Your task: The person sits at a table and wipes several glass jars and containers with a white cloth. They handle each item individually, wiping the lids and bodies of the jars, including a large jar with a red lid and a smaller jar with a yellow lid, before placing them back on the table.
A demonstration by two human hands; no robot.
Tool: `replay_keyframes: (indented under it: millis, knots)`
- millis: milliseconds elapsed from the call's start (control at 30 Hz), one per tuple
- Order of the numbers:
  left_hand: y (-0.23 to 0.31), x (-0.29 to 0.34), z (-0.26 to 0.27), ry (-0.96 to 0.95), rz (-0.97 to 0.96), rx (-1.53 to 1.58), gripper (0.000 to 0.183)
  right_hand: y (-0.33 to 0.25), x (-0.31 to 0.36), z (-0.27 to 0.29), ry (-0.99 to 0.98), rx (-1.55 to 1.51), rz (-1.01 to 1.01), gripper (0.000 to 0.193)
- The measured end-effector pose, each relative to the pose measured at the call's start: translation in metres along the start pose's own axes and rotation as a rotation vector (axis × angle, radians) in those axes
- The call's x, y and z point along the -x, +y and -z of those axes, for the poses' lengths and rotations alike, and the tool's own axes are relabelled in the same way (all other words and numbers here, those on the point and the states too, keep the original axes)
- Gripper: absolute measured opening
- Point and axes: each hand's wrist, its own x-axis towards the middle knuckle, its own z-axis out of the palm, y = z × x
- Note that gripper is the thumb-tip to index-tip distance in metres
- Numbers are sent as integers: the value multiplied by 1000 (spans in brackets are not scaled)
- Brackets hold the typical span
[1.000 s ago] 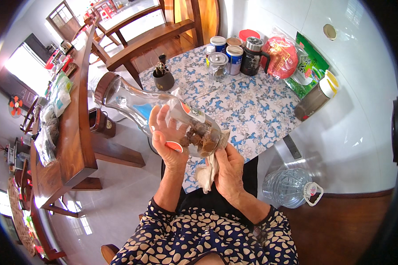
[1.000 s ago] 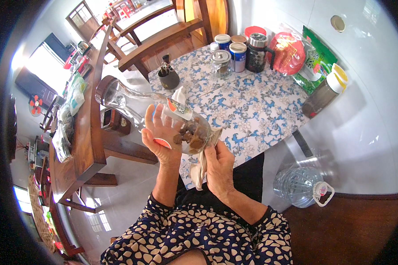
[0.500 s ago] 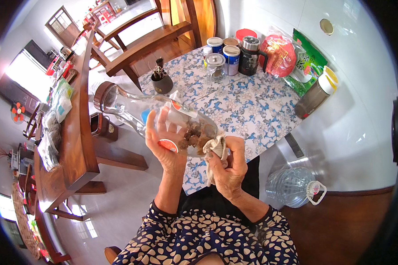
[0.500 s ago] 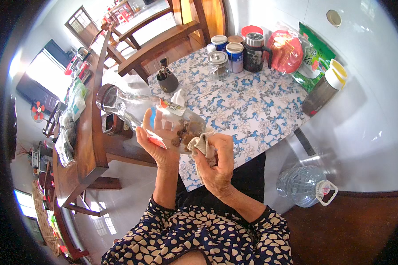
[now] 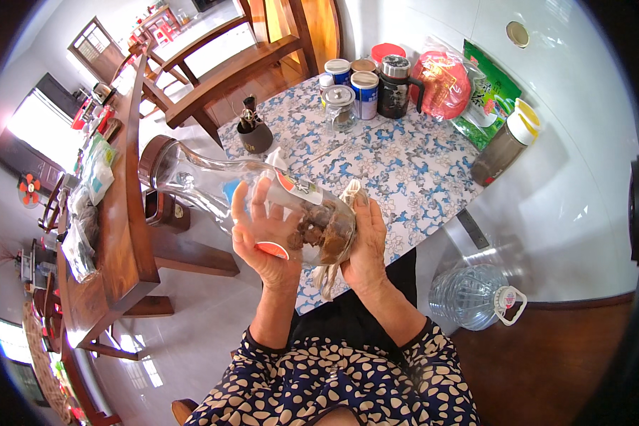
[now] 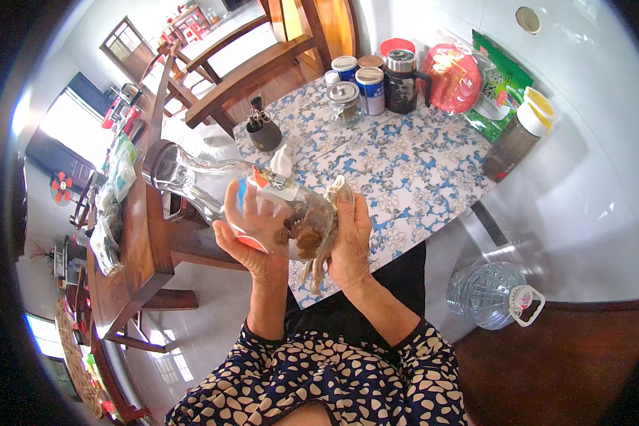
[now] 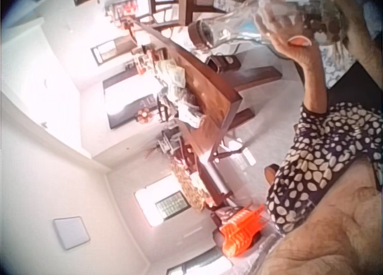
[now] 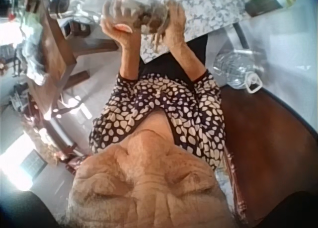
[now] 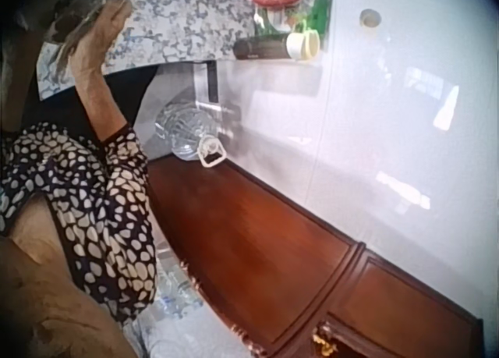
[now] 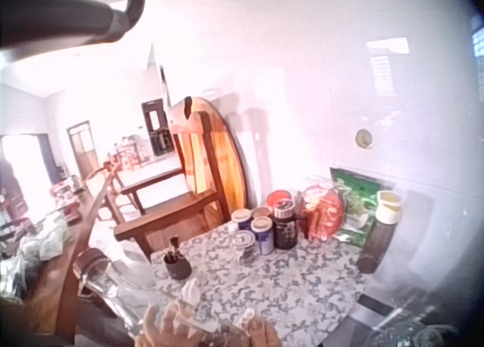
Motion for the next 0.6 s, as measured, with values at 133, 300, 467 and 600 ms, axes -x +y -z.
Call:
replay_keyframes:
  millis: [133, 300, 467, 600]
  knots:
    - [-2, -3, -3, 26, -32, 35, 68, 14, 8, 0, 20, -38, -118, 33]
    - [-6, -7, 7, 67, -46, -6, 64, 20, 21, 9, -58, -84, -384, 35]
    - [-12, -14, 19, 86, -92, -3, 63, 5, 42, -3, -13, -51, -510, 27]
    - [-16, -17, 21, 165, -101, -13, 61, -1, 51, 9, -137, 280, -302, 24]
